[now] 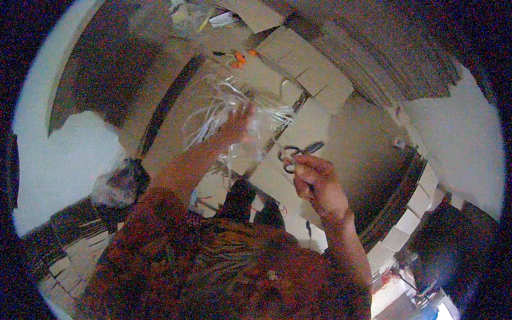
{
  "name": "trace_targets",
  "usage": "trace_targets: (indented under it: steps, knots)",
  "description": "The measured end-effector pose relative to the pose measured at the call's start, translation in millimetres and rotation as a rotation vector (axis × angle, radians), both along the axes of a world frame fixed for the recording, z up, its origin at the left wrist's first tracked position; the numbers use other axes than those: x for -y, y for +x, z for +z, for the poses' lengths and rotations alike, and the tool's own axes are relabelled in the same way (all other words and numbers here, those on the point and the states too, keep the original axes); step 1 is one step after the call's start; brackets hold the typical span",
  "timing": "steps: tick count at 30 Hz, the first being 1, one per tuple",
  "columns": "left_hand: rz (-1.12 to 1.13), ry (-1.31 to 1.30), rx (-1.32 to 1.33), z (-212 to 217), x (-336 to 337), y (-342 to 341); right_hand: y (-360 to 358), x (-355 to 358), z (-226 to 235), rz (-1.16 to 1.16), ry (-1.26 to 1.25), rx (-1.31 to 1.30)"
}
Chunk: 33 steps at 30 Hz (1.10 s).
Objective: The person repeatedly gathers stacks of flat cardboard pieces, wraps them with white plastic ties, and secures the bundles. The person uses scissors to cut the ties and places the finished bundles aside. The person also pulls ties from a plastic bag and adjusts the stacks before tying.
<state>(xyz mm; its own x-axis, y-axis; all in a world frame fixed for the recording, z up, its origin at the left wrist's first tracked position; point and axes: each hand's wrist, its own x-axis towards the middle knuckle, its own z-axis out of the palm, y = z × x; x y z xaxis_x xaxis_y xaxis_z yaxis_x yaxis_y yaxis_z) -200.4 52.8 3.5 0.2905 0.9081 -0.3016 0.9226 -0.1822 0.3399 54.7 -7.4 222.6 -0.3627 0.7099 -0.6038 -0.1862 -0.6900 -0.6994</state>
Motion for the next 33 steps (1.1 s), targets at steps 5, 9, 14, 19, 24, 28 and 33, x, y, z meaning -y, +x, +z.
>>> trace_targets:
  steps: [5,9,14,19,24,28,33]
  knots:
    - [-0.33,-0.556,0.374,-11,-54,-25,15,-4,14,-0.063,0.032,0.221]
    - [-0.179,-0.452,0.3,-1,-90,-14,25,12,-1,-0.178,0.01,0.201]
    - [-0.392,-0.015,0.111,-74,-54,17,20,12,12,-0.142,-0.034,0.295]
    - [-0.024,-0.436,0.37,-96,-82,-3,36,15,12,-0.16,0.039,0.481]
    - [0.239,-0.479,0.887,53,-114,7,54,14,-37,0.014,0.222,0.707]
    - [0.307,-0.43,1.073,153,-93,29,51,17,-69,0.199,0.76,1.282]
    - [0.213,-0.095,1.014,201,-50,46,29,-15,2,-0.596,0.656,0.752]
